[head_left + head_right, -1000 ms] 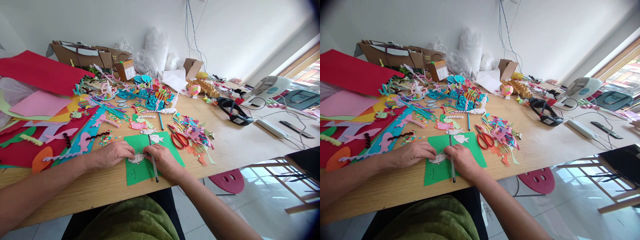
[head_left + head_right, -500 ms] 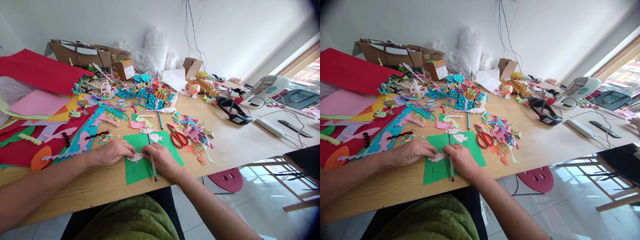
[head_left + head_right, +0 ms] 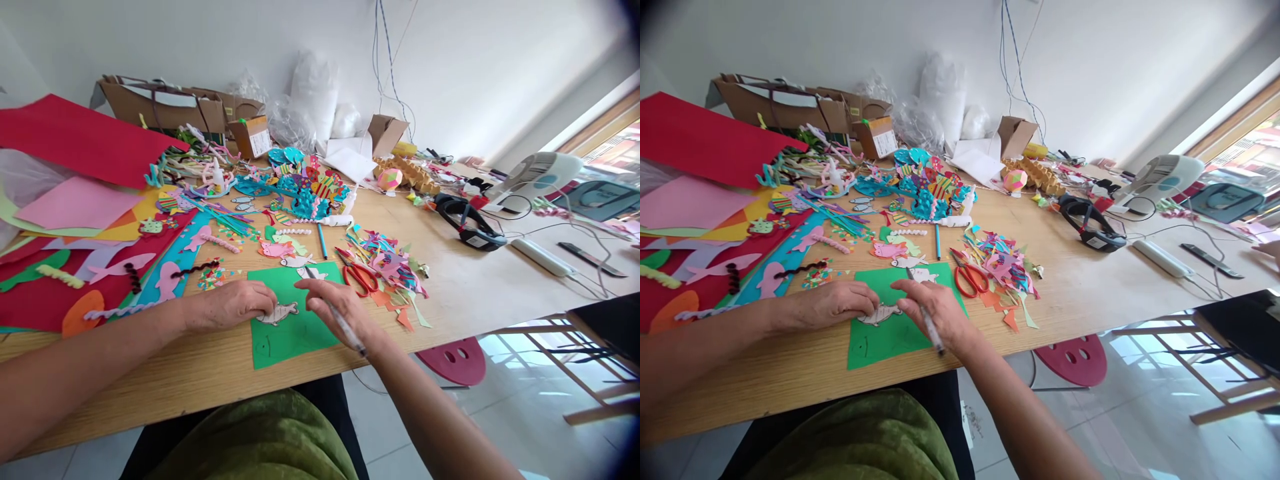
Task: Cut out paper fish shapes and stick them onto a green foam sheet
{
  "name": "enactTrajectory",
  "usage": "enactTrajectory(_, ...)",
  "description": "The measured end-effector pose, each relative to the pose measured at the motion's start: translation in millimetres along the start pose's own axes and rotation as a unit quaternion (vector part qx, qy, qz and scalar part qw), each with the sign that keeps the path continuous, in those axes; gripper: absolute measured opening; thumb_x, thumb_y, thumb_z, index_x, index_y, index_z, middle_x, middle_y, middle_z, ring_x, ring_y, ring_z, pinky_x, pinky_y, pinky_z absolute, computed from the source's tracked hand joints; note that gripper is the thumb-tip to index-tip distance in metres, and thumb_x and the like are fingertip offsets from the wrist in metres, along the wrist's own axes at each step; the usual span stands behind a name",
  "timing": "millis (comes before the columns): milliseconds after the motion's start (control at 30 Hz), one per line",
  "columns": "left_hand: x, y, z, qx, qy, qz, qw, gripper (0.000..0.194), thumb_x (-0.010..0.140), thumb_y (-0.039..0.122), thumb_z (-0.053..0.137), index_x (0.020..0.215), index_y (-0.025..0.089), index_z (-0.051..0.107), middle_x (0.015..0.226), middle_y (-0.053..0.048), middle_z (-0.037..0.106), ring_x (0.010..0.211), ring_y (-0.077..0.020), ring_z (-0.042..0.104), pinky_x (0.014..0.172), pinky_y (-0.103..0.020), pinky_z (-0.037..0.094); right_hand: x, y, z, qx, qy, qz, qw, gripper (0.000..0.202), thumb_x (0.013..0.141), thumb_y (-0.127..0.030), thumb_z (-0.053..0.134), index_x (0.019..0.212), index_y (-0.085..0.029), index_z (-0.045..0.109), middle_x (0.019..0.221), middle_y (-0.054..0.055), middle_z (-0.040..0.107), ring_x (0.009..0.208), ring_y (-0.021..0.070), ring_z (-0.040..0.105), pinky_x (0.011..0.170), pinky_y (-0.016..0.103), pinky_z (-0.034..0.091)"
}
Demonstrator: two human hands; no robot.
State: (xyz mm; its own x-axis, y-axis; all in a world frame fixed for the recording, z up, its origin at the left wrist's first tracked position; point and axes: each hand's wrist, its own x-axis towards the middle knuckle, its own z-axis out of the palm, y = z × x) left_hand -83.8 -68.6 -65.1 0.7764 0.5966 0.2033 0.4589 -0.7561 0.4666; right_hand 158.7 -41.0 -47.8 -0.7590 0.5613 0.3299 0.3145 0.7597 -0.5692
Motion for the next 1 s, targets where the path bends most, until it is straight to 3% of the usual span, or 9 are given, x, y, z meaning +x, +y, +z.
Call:
enactTrajectory(100, 1.6, -4.0, 1.4, -0.012, -0.004, -0.003, 1.000, 0.035, 0.094, 0.011, 0.035, 0.079, 0.018, 0.066, 0.089, -0.006, 0.070, 0.084, -0.0148, 0.062, 0.074, -0.022, 0.046, -1.1, -6.6, -12.1, 0.109, -0.003, 0.013, 0.994, 0.048, 0.099, -0.048, 0.028, 0.101, -0.018, 0.065, 0.078, 0.004, 0.063, 0.073, 0.0160, 0.060, 0.070, 0.027, 0.046)
enactTrajectory(200, 3.5, -4.7, 0.1, -0.027, -0.011, -0.012, 0.999, 0.032, 0.092, 0.010, 0.039, 0.076, 0.018, 0.065, 0.086, -0.004, 0.069, 0.078, -0.0142, 0.061, 0.070, -0.021, 0.045, 0.8, -12.3, -14.5, 0.185, -0.047, 0.048, 0.980, 0.032, 0.097, -0.032, 0.037, 0.096, -0.017, 0.065, 0.075, 0.003, 0.063, 0.073, 0.0150, 0.059, 0.069, 0.026, 0.046)
enactTrajectory(400, 8.1, 0.3, -7.0, -0.063, -0.031, -0.036, 0.997, 0.026, 0.088, 0.006, 0.046, 0.074, 0.018, 0.065, 0.080, 0.000, 0.067, 0.072, -0.0108, 0.060, 0.068, -0.018, 0.044, 12.1, -8.7, 5.7, 0.241, -0.070, 0.090, 0.964, 0.005, 0.076, -0.013, 0.057, 0.075, -0.016, 0.061, 0.067, -0.001, 0.060, 0.062, 0.0115, 0.053, 0.057, 0.021, 0.042)
enactTrajectory(733, 8.0, -14.6, -1.1, -0.117, -0.042, -0.029, 0.992, 0.023, 0.083, 0.002, 0.050, 0.074, 0.018, 0.064, 0.084, -0.001, 0.065, 0.078, -0.0118, 0.060, 0.071, -0.018, 0.045, 22.1, -8.9, 19.6, 0.224, -0.117, 0.097, 0.963, 0.013, 0.071, -0.004, 0.058, 0.074, -0.016, 0.059, 0.069, -0.003, 0.058, 0.061, 0.0095, 0.051, 0.057, 0.019, 0.042)
enactTrajectory(1000, 11.6, -13.9, -5.6, -0.142, -0.048, -0.024, 0.988, 0.020, 0.081, 0.003, 0.053, 0.072, 0.018, 0.065, 0.081, -0.001, 0.064, 0.075, -0.0122, 0.061, 0.069, -0.018, 0.046, 22.5, -8.1, 24.7, 0.223, -0.127, 0.071, 0.964, 0.016, 0.072, -0.001, 0.055, 0.074, -0.017, 0.058, 0.069, -0.004, 0.057, 0.060, 0.0084, 0.050, 0.056, 0.018, 0.040)
